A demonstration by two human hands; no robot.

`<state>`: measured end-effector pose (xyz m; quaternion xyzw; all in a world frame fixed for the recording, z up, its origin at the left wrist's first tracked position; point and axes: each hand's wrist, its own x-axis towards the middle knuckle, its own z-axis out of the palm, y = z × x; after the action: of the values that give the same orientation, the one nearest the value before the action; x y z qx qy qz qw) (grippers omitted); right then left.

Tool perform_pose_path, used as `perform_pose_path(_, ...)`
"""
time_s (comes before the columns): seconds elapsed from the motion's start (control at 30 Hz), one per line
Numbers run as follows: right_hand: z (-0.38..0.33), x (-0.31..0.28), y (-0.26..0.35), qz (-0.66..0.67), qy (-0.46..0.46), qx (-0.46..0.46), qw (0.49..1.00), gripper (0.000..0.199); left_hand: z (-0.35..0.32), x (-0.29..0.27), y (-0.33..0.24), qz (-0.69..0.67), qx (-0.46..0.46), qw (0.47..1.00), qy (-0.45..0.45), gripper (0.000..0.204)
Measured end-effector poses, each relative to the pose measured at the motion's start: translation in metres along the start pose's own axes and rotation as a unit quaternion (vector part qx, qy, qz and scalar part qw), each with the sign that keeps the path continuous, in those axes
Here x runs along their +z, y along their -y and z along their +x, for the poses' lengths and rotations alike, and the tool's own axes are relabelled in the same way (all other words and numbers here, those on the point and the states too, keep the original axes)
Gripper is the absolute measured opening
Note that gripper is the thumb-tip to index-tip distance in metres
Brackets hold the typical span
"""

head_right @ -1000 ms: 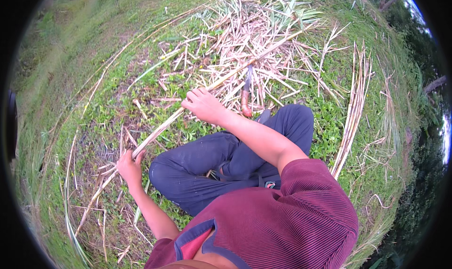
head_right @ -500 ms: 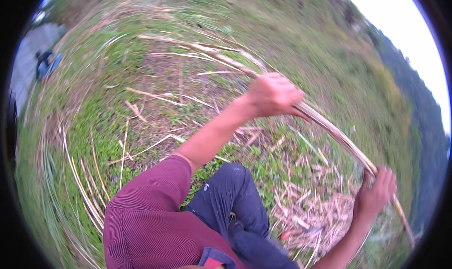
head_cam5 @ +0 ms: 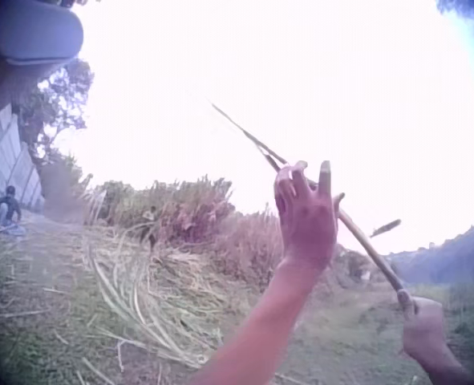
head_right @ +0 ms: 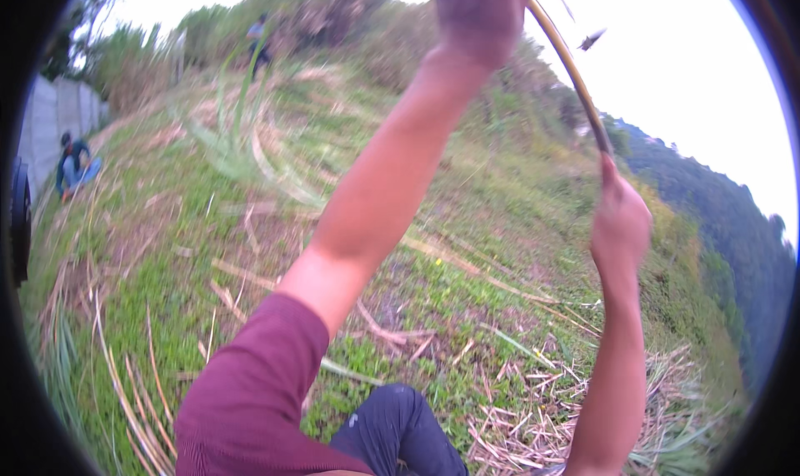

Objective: The person sits on the ground and uses a machete to strip and sharpen long, thin sticks. They hold the stick with one hand and scrape the blade along its length to remove the outer layer, creating a pile of debris. The person occasionally pauses to reposition the stick or pick up a new one from the surrounding area.

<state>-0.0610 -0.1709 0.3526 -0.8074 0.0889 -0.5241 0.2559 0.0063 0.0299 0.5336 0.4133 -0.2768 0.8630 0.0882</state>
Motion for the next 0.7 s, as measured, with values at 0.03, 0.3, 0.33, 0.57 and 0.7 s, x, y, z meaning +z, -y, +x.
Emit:
perform_pose_path(0.03, 0.024, 0.001, 0.031, 0.040, -0.022, 0.003, 0.999, 0.081, 0.027, -0.022, -0.009, -0.018, -0.043, 0.999, 0.000, 0.086)
perform_pose_path(0.3, 0.179, -0.155, 0.145, 0.151, -0.159, 0.032, 0.975, 0.067, -0.037, 0.000, -0.142, -0.562, -0.315, 0.706, 0.294, 0.077)
perform_pose_path(0.33, 0.187, -0.168, 0.143, 0.201, -0.154, 0.040, 0.967, 0.064, -0.044, -0.011, -0.171, -0.635, -0.337, 0.596, 0.357, 0.084)
perform_pose_path(0.57, 0.160, -0.236, 0.130, 0.329, -0.231, 0.031, 0.915, 0.064, -0.087, 0.007, -0.263, -0.593, -0.378, 0.671, 0.236, 0.040)
perform_pose_path(0.7, 0.145, -0.272, 0.103, 0.410, -0.307, 0.115, 0.851, 0.057, -0.077, -0.024, -0.246, -0.537, -0.333, 0.735, 0.245, 0.041)
